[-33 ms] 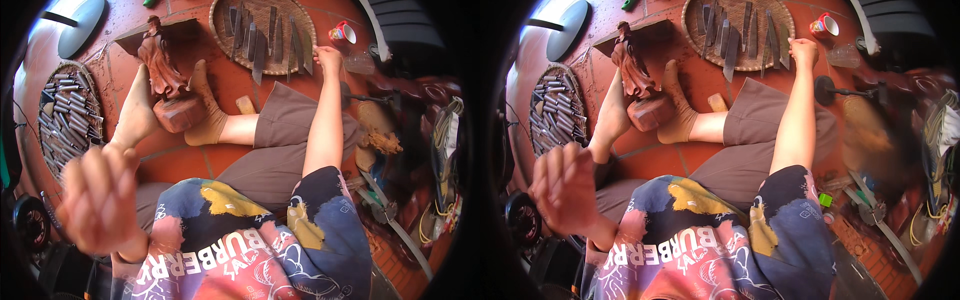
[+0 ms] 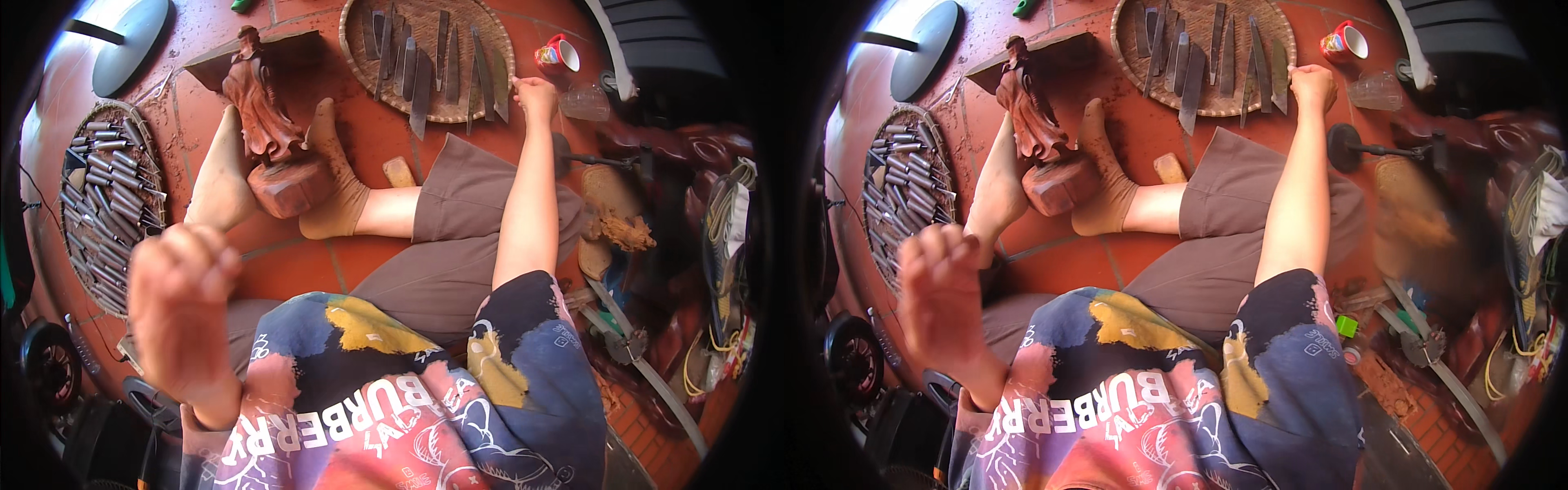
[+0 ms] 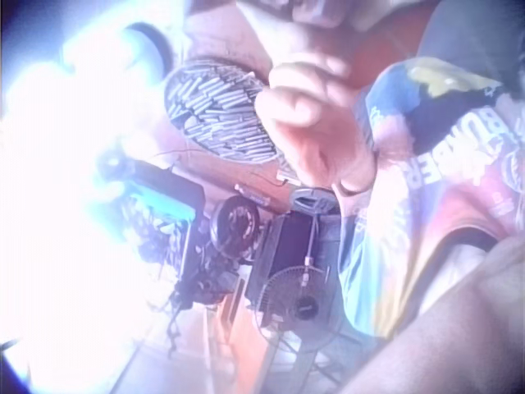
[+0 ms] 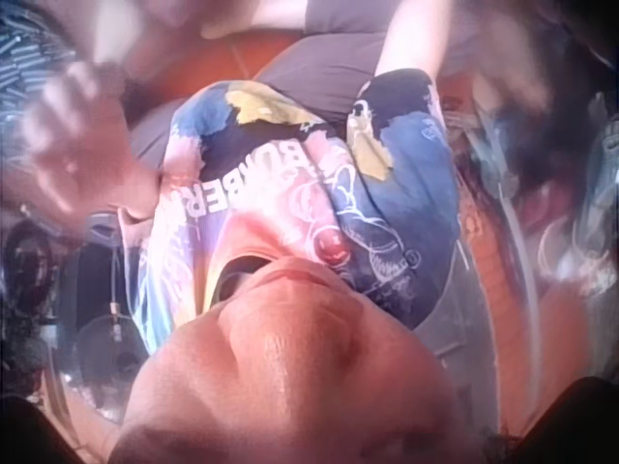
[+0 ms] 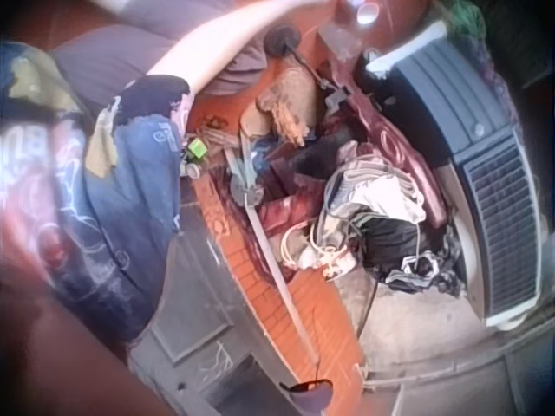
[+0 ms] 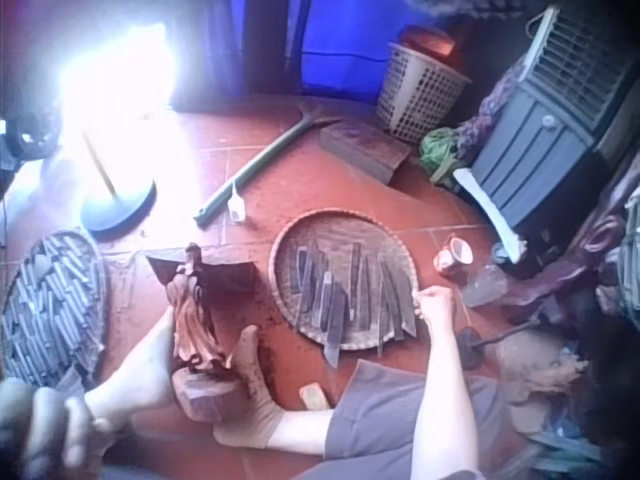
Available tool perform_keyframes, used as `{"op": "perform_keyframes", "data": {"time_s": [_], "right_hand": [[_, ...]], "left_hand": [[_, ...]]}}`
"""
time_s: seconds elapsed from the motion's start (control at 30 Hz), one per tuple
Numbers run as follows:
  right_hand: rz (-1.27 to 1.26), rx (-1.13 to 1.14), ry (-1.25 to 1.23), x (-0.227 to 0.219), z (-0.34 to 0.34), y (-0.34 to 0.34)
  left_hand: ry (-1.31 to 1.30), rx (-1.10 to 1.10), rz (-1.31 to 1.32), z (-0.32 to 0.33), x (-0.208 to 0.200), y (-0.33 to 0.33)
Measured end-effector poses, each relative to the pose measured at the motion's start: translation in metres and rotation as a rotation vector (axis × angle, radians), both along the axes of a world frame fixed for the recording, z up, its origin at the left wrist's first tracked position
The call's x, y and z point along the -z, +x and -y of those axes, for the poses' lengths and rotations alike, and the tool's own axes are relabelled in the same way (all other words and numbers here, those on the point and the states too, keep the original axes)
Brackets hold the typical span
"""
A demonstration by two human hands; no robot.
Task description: The person is carving a wooden object using a knife. They hold the wood between their feet and use the knife to shape and refine the surface.
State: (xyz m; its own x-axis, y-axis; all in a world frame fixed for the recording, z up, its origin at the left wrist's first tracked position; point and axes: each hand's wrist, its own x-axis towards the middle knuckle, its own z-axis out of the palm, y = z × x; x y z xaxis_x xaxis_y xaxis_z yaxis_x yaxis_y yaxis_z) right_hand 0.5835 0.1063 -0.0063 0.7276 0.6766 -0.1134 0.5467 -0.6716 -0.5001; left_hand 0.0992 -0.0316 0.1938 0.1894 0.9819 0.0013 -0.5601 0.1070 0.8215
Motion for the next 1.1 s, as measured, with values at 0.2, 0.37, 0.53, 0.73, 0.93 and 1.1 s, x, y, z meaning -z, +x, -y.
{"op": "perform_keyframes", "data": {"time_s": [0.2, 0.37, 0.53, 0.73, 0.93, 1.1], "right_hand": [[0.374, -0.154, -0.230, 0.014, -0.018, -0.029], [0.363, -0.156, -0.454, 0.046, -0.031, 0.007], [0.277, -0.268, -0.389, 0.061, -0.035, 0.049], [-1.207, -0.388, 0.550, -0.082, -0.006, -0.077], [-1.744, -0.538, 0.463, -0.098, 0.061, -0.209], [-1.525, -0.350, 0.137, -0.083, 0.092, -0.280]], "left_hand": [[-0.337, 0.110, -0.503, 0.023, 0.041, 0.020], [-0.418, 0.276, -0.495, 0.038, 0.069, 0.032], [-0.253, 0.347, -0.646, 0.039, 0.091, 0.035], [-0.481, 0.379, -0.640, 0.035, 0.115, 0.029], [-0.246, 0.220, -0.737, 0.034, 0.128, 0.026], [-0.009, 0.058, -0.844, 0.031, 0.123, 0.018]]}}
